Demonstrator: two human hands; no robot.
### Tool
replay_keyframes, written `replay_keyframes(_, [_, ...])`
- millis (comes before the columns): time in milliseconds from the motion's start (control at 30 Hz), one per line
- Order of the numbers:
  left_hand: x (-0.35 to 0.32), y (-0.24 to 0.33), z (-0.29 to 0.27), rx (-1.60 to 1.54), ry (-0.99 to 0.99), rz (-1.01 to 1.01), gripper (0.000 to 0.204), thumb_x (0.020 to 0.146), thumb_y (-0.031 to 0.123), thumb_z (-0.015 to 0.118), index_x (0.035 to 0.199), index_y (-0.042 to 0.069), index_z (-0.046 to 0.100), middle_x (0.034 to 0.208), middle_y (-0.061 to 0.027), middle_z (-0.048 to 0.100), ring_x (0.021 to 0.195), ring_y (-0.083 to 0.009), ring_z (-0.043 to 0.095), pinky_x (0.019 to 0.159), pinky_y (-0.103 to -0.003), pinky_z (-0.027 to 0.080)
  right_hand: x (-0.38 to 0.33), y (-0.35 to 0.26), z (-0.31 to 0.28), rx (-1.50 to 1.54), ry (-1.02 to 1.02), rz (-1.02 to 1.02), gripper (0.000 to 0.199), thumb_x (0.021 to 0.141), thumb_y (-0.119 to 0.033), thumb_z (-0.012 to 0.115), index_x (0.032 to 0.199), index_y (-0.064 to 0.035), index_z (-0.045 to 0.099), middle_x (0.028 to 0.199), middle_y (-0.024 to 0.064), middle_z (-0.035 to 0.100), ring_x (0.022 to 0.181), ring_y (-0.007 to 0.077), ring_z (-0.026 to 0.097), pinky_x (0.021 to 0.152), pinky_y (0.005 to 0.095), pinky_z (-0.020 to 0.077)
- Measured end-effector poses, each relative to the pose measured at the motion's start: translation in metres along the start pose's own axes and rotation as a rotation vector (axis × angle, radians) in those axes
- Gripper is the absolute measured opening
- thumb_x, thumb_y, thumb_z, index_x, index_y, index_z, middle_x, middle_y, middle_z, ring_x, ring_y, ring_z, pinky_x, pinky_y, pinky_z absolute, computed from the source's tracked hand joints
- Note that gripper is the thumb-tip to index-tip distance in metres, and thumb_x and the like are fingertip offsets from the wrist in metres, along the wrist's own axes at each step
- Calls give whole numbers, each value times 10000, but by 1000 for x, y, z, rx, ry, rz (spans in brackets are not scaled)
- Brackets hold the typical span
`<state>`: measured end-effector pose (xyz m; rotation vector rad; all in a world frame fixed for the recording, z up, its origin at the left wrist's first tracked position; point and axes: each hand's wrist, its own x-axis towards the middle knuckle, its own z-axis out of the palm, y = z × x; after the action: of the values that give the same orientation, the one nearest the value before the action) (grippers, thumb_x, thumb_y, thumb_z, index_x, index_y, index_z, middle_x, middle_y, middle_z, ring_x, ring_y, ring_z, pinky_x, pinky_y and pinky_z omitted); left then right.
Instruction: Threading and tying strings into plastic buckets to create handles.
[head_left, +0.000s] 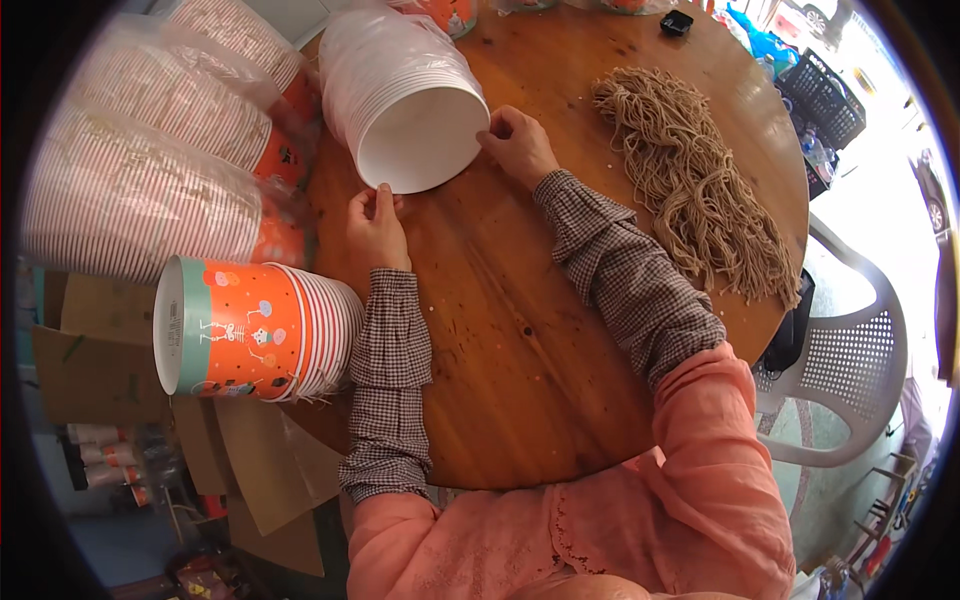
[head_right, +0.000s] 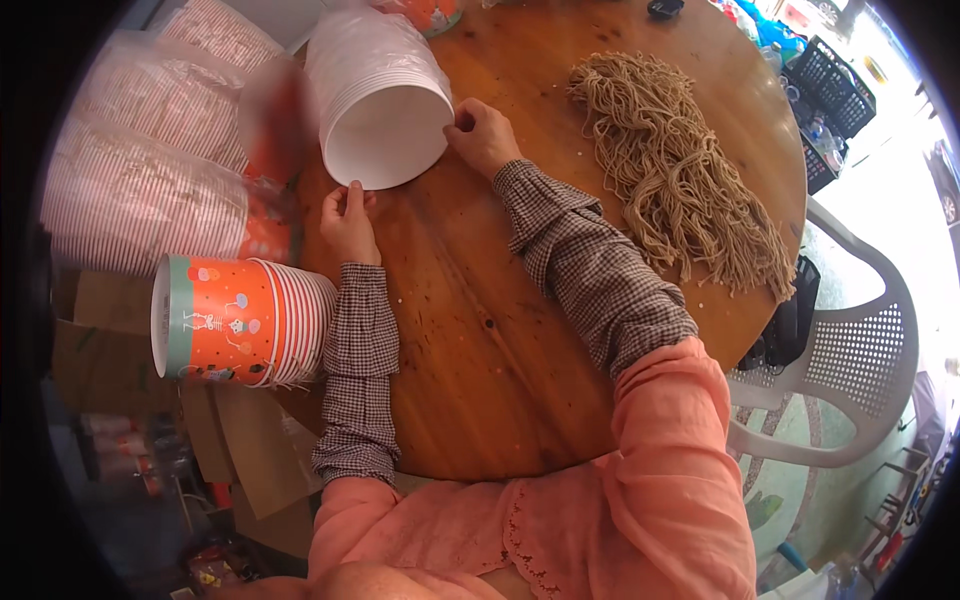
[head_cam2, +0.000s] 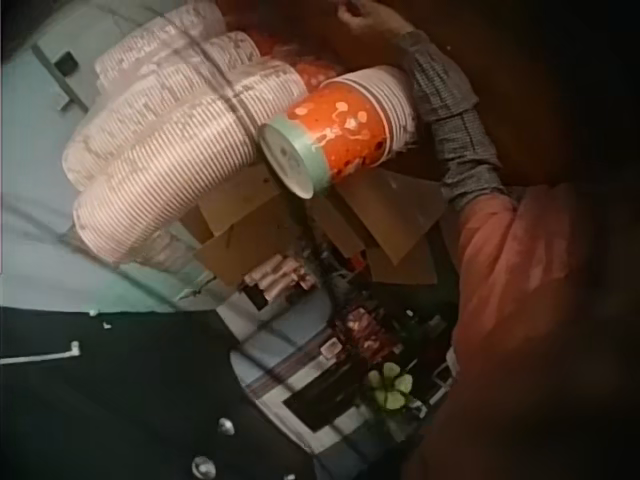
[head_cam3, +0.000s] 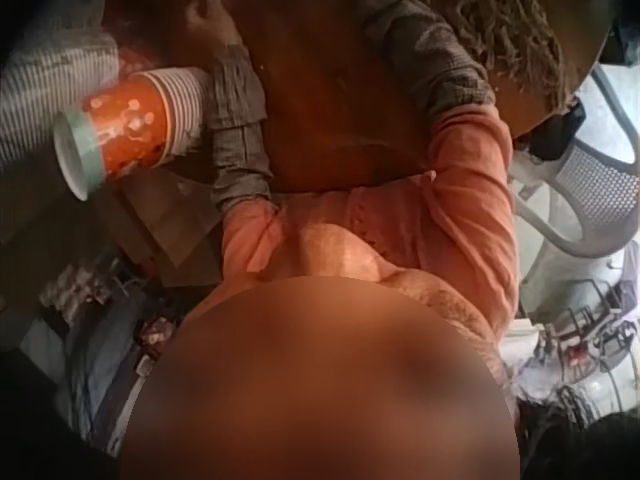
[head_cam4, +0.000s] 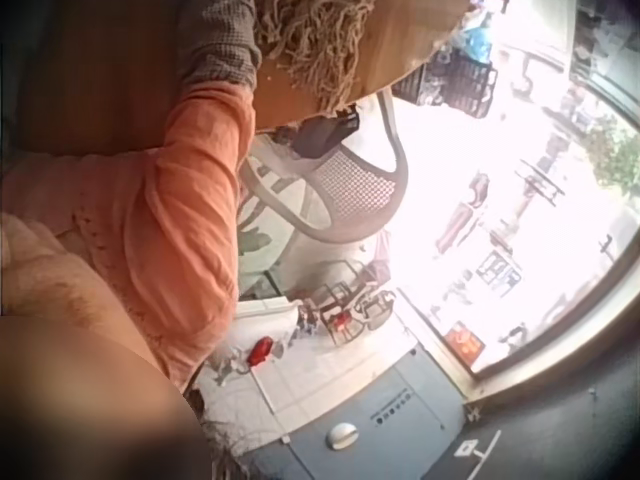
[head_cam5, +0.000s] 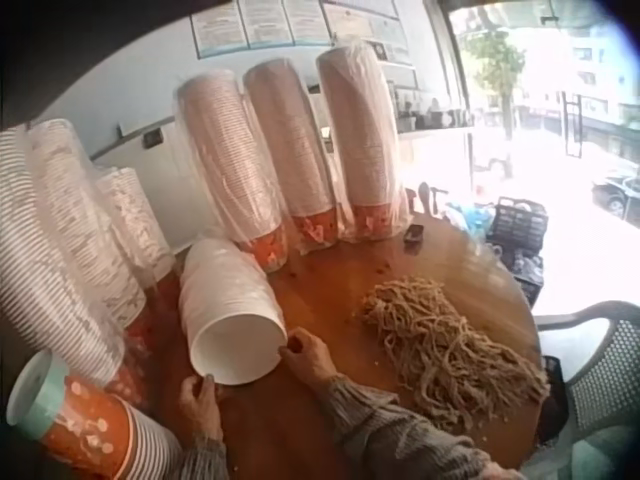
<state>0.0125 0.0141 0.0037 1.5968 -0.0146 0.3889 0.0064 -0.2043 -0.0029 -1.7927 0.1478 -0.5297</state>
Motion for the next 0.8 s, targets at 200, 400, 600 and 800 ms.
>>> replay_keyframes(200, [-8, -1, 1, -152, -59, -117, 202, 932, 110, 584, 1038, -53, 529, 934, -115, 626, 772, -170, 661, 701, -262, 574, -10, -3, -3, 20, -28, 13, 154, 877, -128, 636, 948, -13, 562, 795, 63, 642, 691, 125, 623, 587, 278, 534])
replay_keyframes(400, [-17, 2, -4, -107, -154, -119, 198, 932, 102, 580, 1057, -40, 521, 995, -110, 611, 851, -183, 662, 706, -273, 575, -17, -1, -5, 99, -92, -23, 171, 875, -83, 608, 1012, -6, 542, 883, 66, 659, 776, 127, 638, 658, 280, 538])
replay_keyframes(600, [-35, 4, 0, -211, -144, -164, 209, 906, 109, 610, 1044, -27, 532, 977, -74, 603, 908, -160, 599, 758, -289, 550, -42, 6, -28, 253, -111, -73, 248, 824, -109, 604, 1059, -33, 614, 906, 105, 684, 854, 194, 663, 775, 306, 519])
replay_keyframes(800, [-43, 6, -11, -209, -144, -70, 164, 835, 108, 631, 906, -23, 564, 879, -37, 583, 807, -128, 528, 752, -267, 434, -78, -4, -102, -400, 163, -228, 187, 841, -105, 595, 1000, -23, 649, 970, 156, 657, 887, 320, 646, 792, 381, 514])
